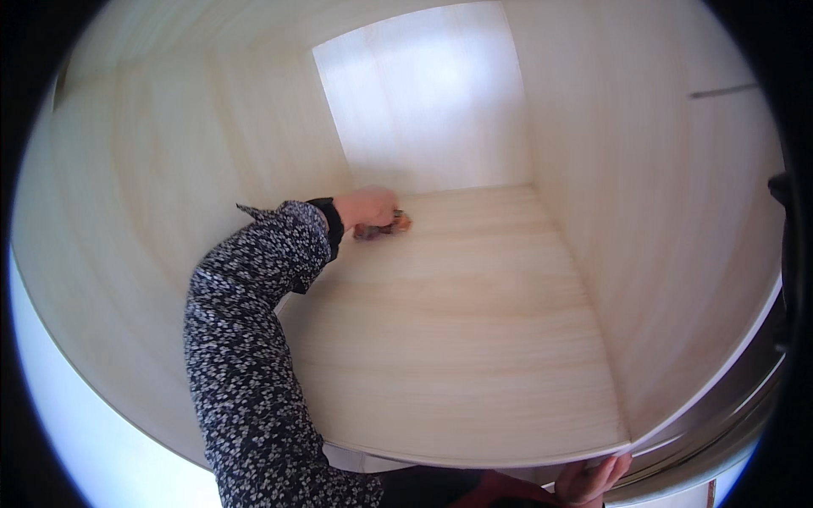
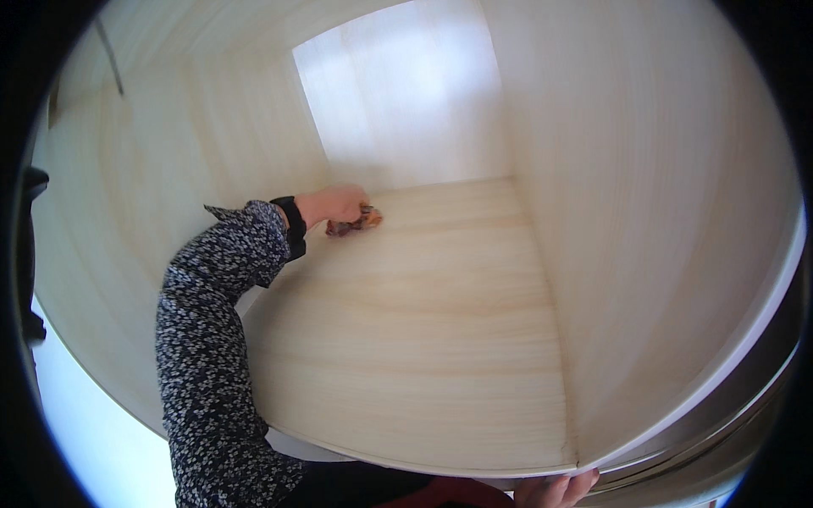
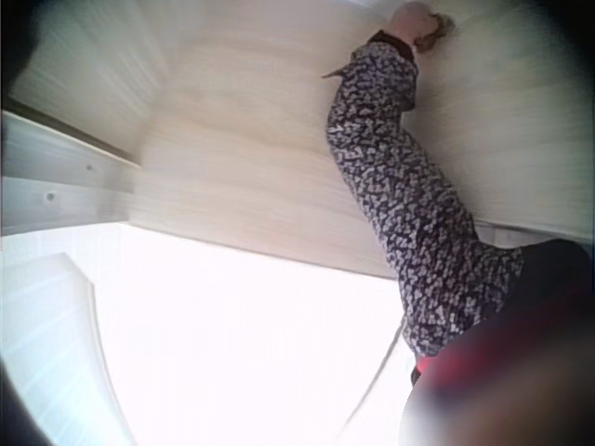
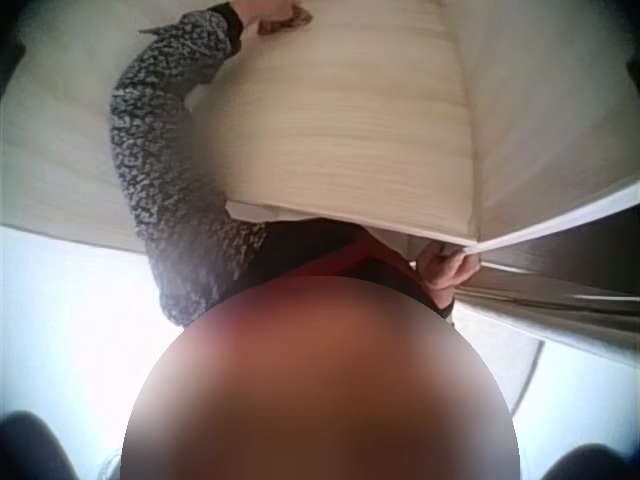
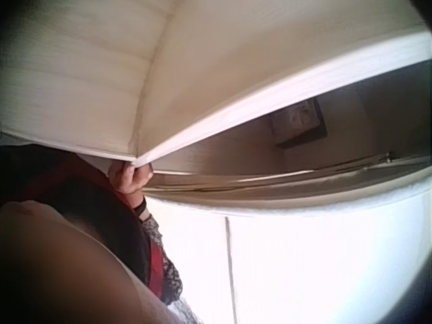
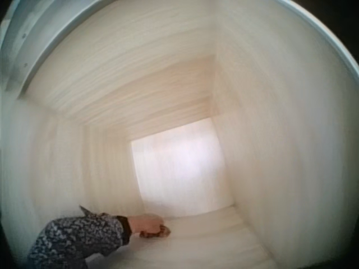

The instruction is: The person wipes the interior surfaces of a white wooden cabinet using a patterned cloth. They clean the top shelf, middle shelf, and bottom shelf in sequence, moving the cloth across flat surfaces and into corners.

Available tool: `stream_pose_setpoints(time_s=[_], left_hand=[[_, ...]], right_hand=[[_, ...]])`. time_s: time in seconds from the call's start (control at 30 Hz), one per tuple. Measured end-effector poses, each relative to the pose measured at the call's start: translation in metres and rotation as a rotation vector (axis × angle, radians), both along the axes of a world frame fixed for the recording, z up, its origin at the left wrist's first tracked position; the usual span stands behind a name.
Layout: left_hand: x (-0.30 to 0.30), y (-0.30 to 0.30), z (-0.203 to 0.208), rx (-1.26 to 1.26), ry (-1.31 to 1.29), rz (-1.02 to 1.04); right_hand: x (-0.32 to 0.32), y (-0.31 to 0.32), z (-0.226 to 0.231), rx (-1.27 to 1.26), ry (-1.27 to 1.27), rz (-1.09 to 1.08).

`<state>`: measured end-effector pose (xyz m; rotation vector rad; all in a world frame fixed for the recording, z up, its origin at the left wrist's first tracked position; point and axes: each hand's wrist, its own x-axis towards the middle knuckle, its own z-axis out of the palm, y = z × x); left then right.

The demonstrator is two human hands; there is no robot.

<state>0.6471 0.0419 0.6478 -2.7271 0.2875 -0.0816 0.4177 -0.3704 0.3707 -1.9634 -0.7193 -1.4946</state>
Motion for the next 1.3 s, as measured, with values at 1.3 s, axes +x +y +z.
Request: stream_pose_setpoints(time_s=[1.3], left_hand=[[-0.025, 0.126, 0.025, 0.009, -0.267, 0.519]], right_hand=[[0.054, 0.014, -0.025, 0.129, 0.047, 0.432]])
